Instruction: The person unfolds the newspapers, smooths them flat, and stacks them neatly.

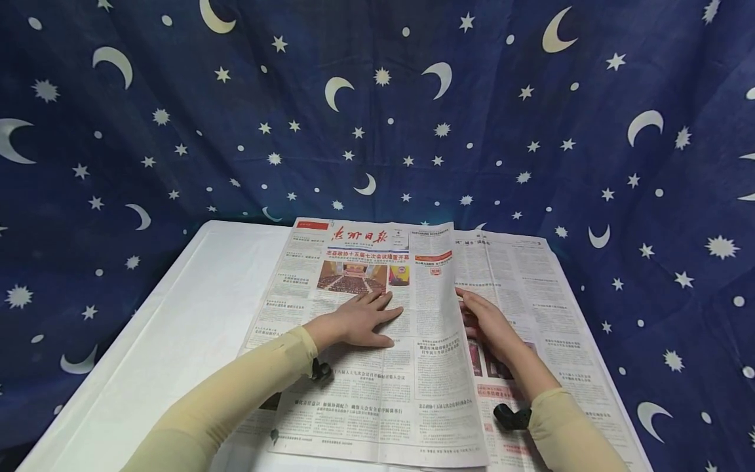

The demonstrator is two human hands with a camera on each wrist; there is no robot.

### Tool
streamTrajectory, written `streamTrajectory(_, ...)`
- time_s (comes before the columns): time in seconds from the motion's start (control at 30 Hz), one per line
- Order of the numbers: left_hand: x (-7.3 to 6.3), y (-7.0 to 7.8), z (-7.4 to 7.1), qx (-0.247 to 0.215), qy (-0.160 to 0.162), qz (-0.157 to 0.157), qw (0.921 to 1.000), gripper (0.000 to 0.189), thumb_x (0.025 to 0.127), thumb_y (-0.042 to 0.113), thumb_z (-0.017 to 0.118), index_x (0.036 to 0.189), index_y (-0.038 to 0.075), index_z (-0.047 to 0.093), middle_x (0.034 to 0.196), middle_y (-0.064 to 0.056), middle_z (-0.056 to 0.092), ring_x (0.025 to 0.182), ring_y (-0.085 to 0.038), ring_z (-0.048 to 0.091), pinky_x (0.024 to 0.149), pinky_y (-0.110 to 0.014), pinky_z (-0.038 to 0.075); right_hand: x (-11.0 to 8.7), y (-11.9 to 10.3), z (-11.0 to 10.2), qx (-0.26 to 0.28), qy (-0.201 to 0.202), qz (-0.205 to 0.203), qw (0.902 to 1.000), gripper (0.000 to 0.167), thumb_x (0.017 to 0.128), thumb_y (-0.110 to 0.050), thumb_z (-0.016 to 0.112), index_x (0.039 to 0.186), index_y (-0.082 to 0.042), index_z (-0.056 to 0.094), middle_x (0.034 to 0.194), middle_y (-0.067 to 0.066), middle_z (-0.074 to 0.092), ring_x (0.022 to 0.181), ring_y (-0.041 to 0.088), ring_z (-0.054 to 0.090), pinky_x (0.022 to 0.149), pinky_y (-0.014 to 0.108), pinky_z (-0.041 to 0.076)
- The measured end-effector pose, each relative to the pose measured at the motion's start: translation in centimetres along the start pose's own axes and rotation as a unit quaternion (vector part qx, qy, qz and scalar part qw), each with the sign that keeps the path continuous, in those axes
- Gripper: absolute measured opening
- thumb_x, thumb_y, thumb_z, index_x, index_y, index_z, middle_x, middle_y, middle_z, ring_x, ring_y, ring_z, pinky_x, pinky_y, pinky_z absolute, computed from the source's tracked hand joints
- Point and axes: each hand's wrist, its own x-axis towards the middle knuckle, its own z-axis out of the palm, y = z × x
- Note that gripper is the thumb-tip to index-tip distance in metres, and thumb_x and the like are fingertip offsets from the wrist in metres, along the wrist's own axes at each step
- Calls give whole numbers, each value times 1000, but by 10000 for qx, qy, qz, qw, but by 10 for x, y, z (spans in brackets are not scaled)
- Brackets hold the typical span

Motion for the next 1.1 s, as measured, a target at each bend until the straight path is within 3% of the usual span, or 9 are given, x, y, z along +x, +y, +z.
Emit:
streamTrajectory(0.07,0,0,0,-10,-1,-5,10000,79,96,69,51,163,36,26,171,-5,12,157,-28,8,126,-48,9,-2,-3,5,260,-300,-95,9992,63,112,-46,32,164,-12,22,160,23,36,142,35,44,100,25,49)
streamTrajectory(0.2,1,-1,1,-4,-20,-5,10000,79,96,70,50,163,36,25,171,-5,11,157,-28,7,126,-48,10,-3,-5,16,494,-559,-237,9969,63,113,-43,32,166,-14,15,166,20,24,150,43,25,116,44,35)
streamTrajectory(0.33,2,-1,2,14,-44,6,10000,79,96,70,49,163,37,24,172,-4,10,157,-28,7,126,-47,9,-5,-6,26,710,-518,-190,9959,64,112,-44,34,167,-19,10,167,18,21,151,44,23,119,57,23)
streamTrajectory(0.47,2,0,2,3,-32,6,10000,79,96,69,50,163,36,25,171,-5,11,157,-28,7,126,-47,9,-6,-6,34,749,-442,-116,9961,66,112,-44,34,167,-22,6,168,16,19,150,44,23,119,63,19)
streamTrajectory(0.83,0,-1,2,-3,-22,33,10000,79,96,70,50,163,37,25,172,-5,11,157,-28,7,126,-47,9,-5,-7,47,505,-234,-328,9979,64,112,-46,27,167,-22,4,172,8,7,155,37,10,121,63,7)
streamTrajectory(1.0,-1,-2,1,-21,-3,53,10000,79,97,69,50,163,36,26,171,-6,11,157,-28,7,126,-48,10,-3,-6,54,560,-194,-362,9976,63,112,-48,25,167,-22,8,171,7,11,155,35,14,122,59,11)
streamTrajectory(1.1,-1,-2,1,-6,-34,40,10000,79,97,69,49,164,36,25,172,-5,10,157,-28,7,126,-48,10,-3,-6,57,545,-163,-313,9979,64,112,-49,24,167,-21,9,169,11,18,152,36,22,121,56,20)
